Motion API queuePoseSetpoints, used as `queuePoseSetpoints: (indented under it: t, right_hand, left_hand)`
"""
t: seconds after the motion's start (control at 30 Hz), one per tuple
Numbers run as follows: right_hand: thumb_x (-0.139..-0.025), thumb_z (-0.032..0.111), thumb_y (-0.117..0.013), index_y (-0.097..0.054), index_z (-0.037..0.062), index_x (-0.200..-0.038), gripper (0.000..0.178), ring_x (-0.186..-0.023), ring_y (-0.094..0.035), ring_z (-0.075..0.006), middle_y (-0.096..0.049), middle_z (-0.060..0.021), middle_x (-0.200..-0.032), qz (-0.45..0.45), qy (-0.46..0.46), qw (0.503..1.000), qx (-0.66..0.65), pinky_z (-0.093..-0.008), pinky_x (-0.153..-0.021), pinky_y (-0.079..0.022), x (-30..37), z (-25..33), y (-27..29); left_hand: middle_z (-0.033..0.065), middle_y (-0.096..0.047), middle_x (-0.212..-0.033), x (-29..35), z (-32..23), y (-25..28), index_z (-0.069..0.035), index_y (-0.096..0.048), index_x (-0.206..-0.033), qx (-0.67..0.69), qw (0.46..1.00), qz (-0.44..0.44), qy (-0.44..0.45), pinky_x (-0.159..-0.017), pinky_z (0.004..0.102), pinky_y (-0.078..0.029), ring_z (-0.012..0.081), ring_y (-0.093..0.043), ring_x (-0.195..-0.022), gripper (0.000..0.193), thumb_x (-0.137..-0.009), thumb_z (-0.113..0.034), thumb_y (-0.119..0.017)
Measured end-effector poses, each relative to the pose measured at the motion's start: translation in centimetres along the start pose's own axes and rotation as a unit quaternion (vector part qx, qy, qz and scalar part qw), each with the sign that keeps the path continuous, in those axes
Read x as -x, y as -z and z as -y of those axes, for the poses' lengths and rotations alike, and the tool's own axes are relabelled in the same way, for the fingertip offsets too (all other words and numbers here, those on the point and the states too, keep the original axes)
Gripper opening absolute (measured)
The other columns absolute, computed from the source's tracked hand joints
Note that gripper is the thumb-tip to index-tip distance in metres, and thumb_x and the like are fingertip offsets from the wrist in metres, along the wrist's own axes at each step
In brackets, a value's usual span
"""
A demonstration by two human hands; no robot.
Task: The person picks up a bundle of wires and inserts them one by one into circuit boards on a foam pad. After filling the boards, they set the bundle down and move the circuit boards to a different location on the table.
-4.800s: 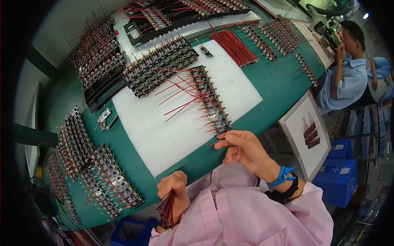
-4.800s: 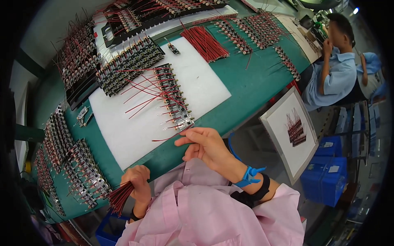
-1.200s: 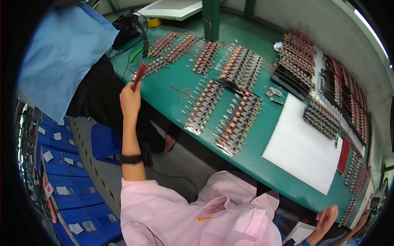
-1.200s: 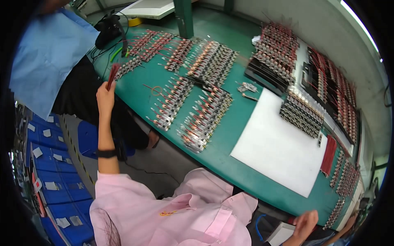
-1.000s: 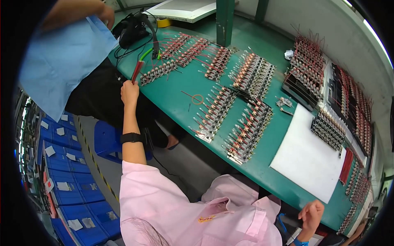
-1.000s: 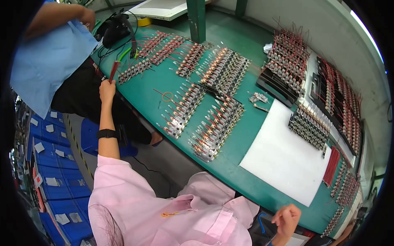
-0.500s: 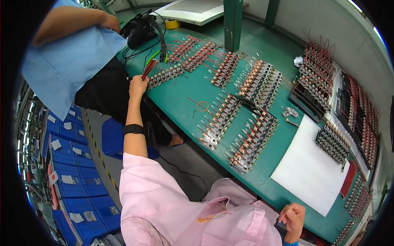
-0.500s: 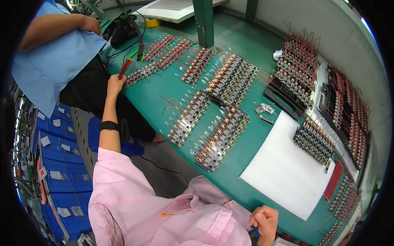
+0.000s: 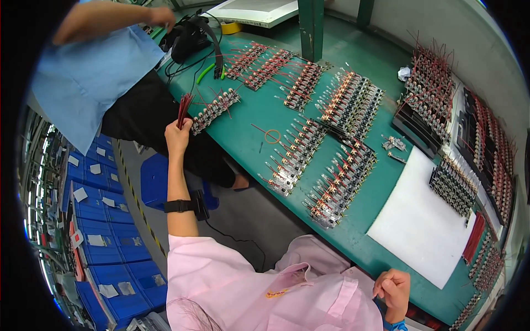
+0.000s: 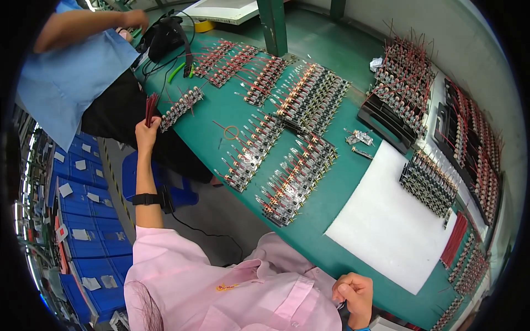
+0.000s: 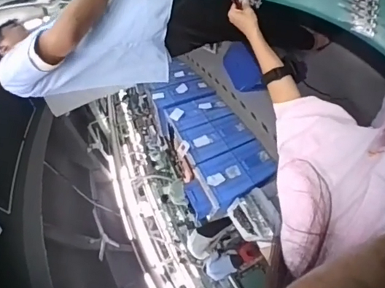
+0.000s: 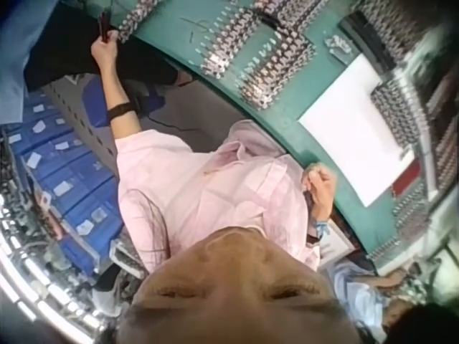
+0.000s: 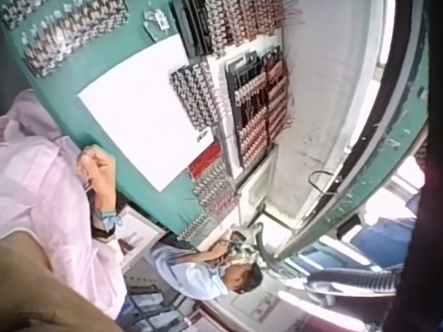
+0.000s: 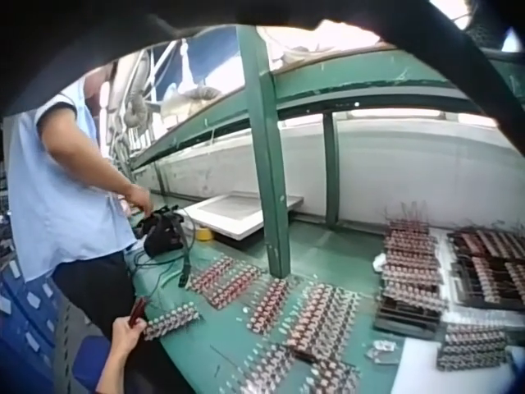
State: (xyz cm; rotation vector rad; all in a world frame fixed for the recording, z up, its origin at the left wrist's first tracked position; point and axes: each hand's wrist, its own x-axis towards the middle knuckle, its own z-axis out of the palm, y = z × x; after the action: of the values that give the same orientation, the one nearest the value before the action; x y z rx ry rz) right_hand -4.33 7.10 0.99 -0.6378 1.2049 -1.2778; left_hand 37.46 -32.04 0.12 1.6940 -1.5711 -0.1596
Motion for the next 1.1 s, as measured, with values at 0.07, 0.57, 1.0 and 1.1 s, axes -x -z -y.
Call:
queuePoseSetpoints:
  t: [0.07, 0.57, 1.0, 1.1]
  right_hand:
    - [-0.076, 0.016, -0.056, -0.048, -0.0018, -0.061, 0.025, -0.037, -0.042, -0.0126, -0.052, -0.0148, -0.054, 0.002, 0.009, 1.0, 0.003, -0.0225, -0.036, -0.034, 0.1, -0.2, 0.1]
    - [-0.076, 0.016, -0.057, -0.05, -0.0017, -0.06, 0.025, -0.039, -0.04, -0.0097, -0.053, -0.0131, -0.053, -0.018, 0.008, 0.999, 0.045, -0.021, -0.037, -0.03, 0.6, 0.5, -1.7]
    - [-0.077, 0.009, -0.054, -0.051, -0.0011, -0.063, 0.017, -0.045, -0.04, -0.0075, -0.054, -0.0089, -0.058, 0.003, 0.032, 0.998, 0.058, -0.0201, -0.041, -0.03, 2.3, 1.1, -0.4]
    - [-0.077, 0.006, -0.053, -0.051, -0.0011, -0.065, 0.014, -0.048, -0.041, -0.0069, -0.054, -0.007, -0.059, 0.003, 0.04, 0.998, 0.051, -0.02, -0.043, -0.031, 3.2, 1.3, 0.4]
  left_hand:
    - [0.0051, -0.049, -0.051, 0.2, -0.1, 0.5, -0.001, -0.06, -0.071, 0.004, 1.0, -0.016, 0.0, -0.052, 0.027, -0.038, 0.0123, -0.048, -0.05, 0.016, -0.07, -0.017, -0.058]
    - [0.0008, -0.047, -0.051, -0.2, -6.4, -0.3, 0.0, -0.061, -0.072, 0.051, 0.998, -0.003, -0.043, -0.049, 0.0247, -0.034, 0.0085, -0.043, -0.049, 0.016, -0.07, -0.015, -0.06]
    - [-0.0053, -0.043, -0.051, 2.9, -16.3, 2.4, 0.001, -0.06, -0.07, 0.141, 0.983, 0.059, -0.101, -0.045, 0.0207, -0.027, 0.0031, -0.037, -0.048, 0.014, -0.07, -0.012, -0.06]
    - [-0.0047, -0.043, -0.05, 5.4, -19.6, 3.0, 0.002, -0.059, -0.069, 0.166, 0.974, 0.087, -0.124, -0.045, 0.0208, -0.028, 0.0032, -0.037, -0.048, 0.013, -0.07, -0.012, -0.059]
